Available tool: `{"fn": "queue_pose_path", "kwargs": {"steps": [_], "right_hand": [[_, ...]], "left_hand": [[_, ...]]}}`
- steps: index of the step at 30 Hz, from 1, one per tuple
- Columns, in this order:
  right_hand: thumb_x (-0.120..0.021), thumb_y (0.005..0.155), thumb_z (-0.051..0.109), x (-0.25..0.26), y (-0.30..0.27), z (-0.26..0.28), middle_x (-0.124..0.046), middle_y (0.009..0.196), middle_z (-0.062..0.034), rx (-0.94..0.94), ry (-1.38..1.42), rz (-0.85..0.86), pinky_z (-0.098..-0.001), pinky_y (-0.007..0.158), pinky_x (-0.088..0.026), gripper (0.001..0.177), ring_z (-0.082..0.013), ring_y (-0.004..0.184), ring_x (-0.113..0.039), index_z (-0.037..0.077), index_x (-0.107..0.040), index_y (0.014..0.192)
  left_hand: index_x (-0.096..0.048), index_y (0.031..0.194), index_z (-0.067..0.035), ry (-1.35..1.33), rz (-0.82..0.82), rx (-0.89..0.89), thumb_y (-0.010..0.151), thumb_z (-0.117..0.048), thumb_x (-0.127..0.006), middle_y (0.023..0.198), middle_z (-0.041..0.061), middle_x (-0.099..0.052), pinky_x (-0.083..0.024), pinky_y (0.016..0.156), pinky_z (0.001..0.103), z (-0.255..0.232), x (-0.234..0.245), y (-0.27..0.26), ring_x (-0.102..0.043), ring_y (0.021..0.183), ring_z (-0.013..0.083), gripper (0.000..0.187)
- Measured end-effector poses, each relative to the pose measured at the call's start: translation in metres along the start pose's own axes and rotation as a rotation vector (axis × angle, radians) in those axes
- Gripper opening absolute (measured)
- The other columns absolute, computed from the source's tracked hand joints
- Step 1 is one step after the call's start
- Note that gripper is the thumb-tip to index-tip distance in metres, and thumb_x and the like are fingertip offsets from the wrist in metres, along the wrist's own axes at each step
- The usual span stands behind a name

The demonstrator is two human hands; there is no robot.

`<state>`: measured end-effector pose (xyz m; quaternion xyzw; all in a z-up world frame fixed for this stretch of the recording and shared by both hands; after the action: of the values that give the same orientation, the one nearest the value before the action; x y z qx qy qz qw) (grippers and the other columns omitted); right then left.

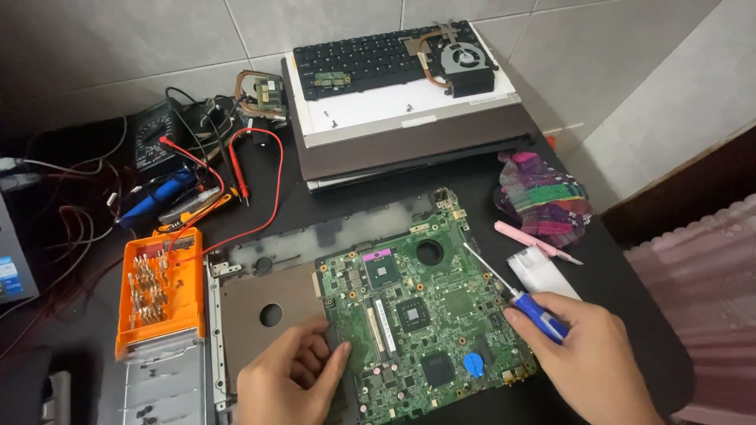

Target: The person uses a screwdriver to remove screws from a laptop motherboard. They carefully unscrew several fasteners from different locations on the board, placing the screws into a small orange tray. The motherboard is handled and repositioned on the workbench during the process.

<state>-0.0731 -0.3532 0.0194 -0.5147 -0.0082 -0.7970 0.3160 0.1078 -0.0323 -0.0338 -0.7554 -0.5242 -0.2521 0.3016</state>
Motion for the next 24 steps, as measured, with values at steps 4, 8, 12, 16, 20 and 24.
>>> {"fn": "queue_pose_path", "kwargs": {"steps": [4, 8, 12, 16, 20, 24], "right_hand": [[-0.08, 0.083, 0.042, -0.002, -0.001, -0.003, -0.083, 0.079, 0.0044, -0.042, -0.063, 0.041, -0.026, 0.079, -0.05, 0.029, -0.0112, 0.074, -0.063, 0.019, -0.086, 0.097], [-0.078, 0.085, 0.042, 0.0, -0.004, 0.003, -0.086, 0.092, 0.0026, -0.108, -0.076, 0.095, -0.0299, 0.081, -0.054, 0.035, -0.0147, 0.083, -0.071, 0.016, -0.084, 0.108], [-0.078, 0.087, 0.042, 0.001, -0.006, 0.005, -0.08, 0.08, -0.0025, -0.134, -0.092, 0.112, -0.0319, 0.071, -0.049, 0.033, -0.018, 0.072, -0.062, 0.016, -0.084, 0.107], [-0.076, 0.088, 0.044, 0.001, -0.006, 0.007, -0.078, 0.077, -0.0032, -0.111, -0.153, 0.107, -0.0321, 0.069, -0.048, 0.031, -0.0187, 0.07, -0.063, 0.02, -0.083, 0.105], [-0.076, 0.09, 0.042, -0.001, -0.008, 0.008, -0.078, 0.075, -0.0038, -0.139, -0.135, 0.128, -0.0323, 0.068, -0.05, 0.03, -0.0189, 0.068, -0.064, 0.02, -0.083, 0.109], [-0.076, 0.089, 0.045, -0.002, -0.006, 0.006, -0.069, 0.066, -0.0045, -0.106, -0.17, 0.106, -0.0313, 0.065, -0.045, 0.026, -0.0195, 0.063, -0.055, 0.021, -0.085, 0.097]], "left_hand": [[-0.082, 0.104, -0.024, -0.052, -0.007, -0.028, 0.077, -0.033, -0.09, 0.066, -0.005, -0.066, -0.048, 0.057, 0.033, -0.001, 0.0, -0.001, -0.048, 0.054, 0.0109, 0.03], [-0.081, 0.098, -0.02, -0.096, -0.037, -0.074, 0.076, -0.029, -0.091, 0.062, -0.004, -0.064, -0.048, 0.05, 0.029, -0.007, 0.004, -0.002, -0.044, 0.052, 0.0108, 0.025], [-0.081, 0.101, -0.022, -0.079, -0.016, -0.054, 0.077, -0.031, -0.09, 0.064, -0.004, -0.064, -0.048, 0.051, 0.03, -0.005, 0.001, -0.001, -0.046, 0.051, 0.0111, 0.027], [-0.081, 0.1, -0.02, -0.1, -0.028, -0.086, 0.075, -0.03, -0.091, 0.062, -0.005, -0.066, -0.049, 0.049, 0.026, -0.006, 0.004, -0.001, -0.046, 0.051, 0.0091, 0.029], [-0.08, 0.103, -0.023, -0.068, -0.004, -0.081, 0.077, -0.034, -0.09, 0.064, -0.004, -0.064, -0.05, 0.054, 0.029, -0.002, 0.002, 0.002, -0.048, 0.053, 0.0104, 0.03], [-0.08, 0.099, -0.021, -0.078, 0.003, -0.045, 0.077, -0.034, -0.091, 0.062, -0.003, -0.061, -0.047, 0.055, 0.027, -0.001, 0.002, 0.0, -0.045, 0.056, 0.0109, 0.028]]}}
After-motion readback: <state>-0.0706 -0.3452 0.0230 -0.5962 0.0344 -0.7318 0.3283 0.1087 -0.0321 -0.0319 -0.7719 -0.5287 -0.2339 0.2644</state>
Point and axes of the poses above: each hand's wrist, its own y-axis towards the middle knuckle, its own x-axis out of the back of the hand, z = x × y, the point moved 10 cm from there along y, towards the middle knuckle
